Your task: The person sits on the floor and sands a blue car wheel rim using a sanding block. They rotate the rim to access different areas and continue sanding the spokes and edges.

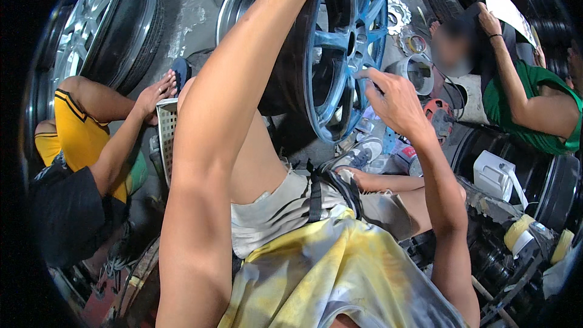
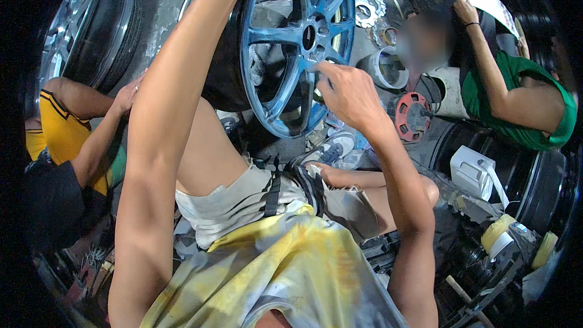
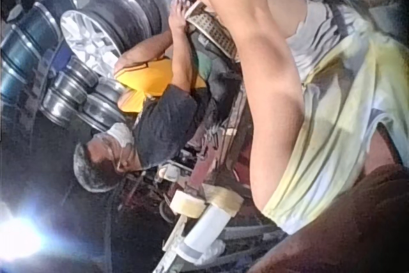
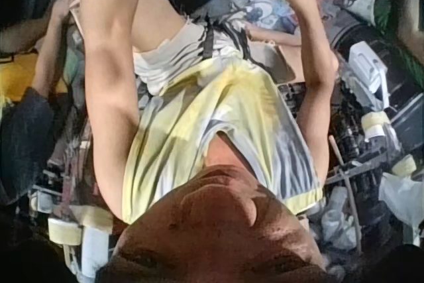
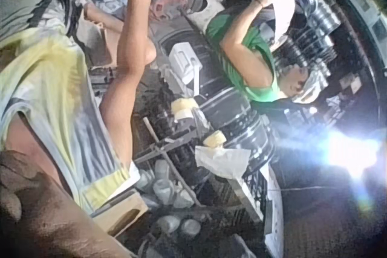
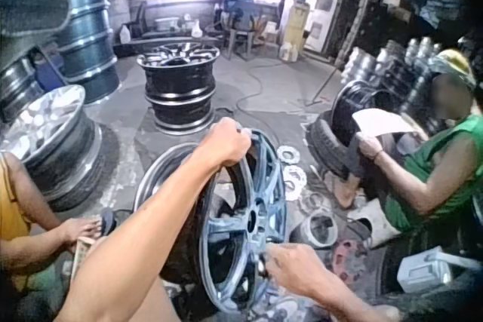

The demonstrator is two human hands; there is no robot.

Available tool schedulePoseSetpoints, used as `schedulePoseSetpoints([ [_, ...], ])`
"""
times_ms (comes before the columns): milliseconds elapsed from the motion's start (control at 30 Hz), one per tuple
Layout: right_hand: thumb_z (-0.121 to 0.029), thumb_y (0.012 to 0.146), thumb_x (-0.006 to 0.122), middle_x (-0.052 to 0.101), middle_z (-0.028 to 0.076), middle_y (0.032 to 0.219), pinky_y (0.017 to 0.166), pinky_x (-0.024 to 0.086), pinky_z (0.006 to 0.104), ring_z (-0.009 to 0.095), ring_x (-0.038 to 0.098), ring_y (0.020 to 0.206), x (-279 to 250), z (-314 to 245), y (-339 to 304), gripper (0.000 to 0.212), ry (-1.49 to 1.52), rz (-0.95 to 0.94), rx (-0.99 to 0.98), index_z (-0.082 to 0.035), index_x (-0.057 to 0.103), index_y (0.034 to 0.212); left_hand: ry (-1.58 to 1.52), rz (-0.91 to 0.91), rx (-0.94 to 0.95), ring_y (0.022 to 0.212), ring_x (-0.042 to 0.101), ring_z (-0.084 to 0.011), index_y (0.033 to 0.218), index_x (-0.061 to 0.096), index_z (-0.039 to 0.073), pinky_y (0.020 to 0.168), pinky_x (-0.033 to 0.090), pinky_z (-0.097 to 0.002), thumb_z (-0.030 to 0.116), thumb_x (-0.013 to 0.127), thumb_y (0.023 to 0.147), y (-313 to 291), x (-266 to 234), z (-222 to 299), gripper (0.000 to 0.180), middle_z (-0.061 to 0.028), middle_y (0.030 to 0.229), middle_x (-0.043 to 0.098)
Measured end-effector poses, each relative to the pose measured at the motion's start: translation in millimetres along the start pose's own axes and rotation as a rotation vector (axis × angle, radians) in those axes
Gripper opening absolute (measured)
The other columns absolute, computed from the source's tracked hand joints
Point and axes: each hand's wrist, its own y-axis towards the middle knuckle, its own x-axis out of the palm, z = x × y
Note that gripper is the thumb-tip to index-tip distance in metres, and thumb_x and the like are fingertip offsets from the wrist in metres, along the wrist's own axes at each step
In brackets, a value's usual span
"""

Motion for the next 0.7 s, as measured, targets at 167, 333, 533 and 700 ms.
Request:
schedulePoseSetpoints([
  [167, -0.034, 0.104, 0.057, 0.069, 0.022, 0.085, 0.074, 0.051, 0.0429, 0.035, 0.067, 0.077, 70, 63, -53, 0.037, 0.290, -0.027, 0.316, 0.000, 0.068, 0.113, 0.039, 0.107, -0.088, 0.106, 0.070, -0.0462, 0.093, 0.073, -0.011, 0.091, 0.056, -0.0489, 0.038, 0.066, 0.091, 26, 11, -5, 0.049, -0.0355, 0.105, 0.070],
  [333, -0.046, 0.107, 0.053, 0.059, 0.017, 0.082, 0.077, 0.048, 0.0372, 0.024, 0.056, 0.076, 133, 46, -54, 0.049, 0.727, 0.136, 0.505, 0.001, 0.068, 0.106, 0.089, 0.054, 0.074, 0.099, 0.071, -0.0467, 0.096, 0.074, -0.007, 0.086, 0.055, -0.0514, 0.039, 0.068, 0.088, -13, -11, 5, 0.047, -0.0331, 0.102, 0.071],
  [533, -0.051, 0.102, 0.060, 0.058, 0.007, 0.065, 0.060, 0.044, 0.0408, 0.016, 0.054, 0.063, 142, 22, -39, 0.054, 0.567, 0.143, 0.482, 0.002, 0.064, 0.090, -0.114, 0.254, 0.131, 0.089, 0.073, -0.0394, 0.109, 0.077, -0.001, 0.088, 0.055, -0.0439, 0.031, 0.067, 0.087, -78, -17, -19, 0.040, -0.0250, 0.088, 0.074],
  [700, -0.045, 0.105, 0.060, 0.056, -0.002, 0.068, 0.051, 0.046, 0.0304, 0.008, 0.054, 0.059, 125, -28, -56, 0.048, 0.956, 0.057, 0.535, 0.000, 0.066, 0.089, -0.272, 0.029, -0.044, 0.082, 0.072, -0.0271, 0.101, 0.079, -0.002, 0.082, 0.055, -0.0382, 0.032, 0.072, 0.084, -46, -25, -22, 0.038, -0.0172, 0.085, 0.075],
])
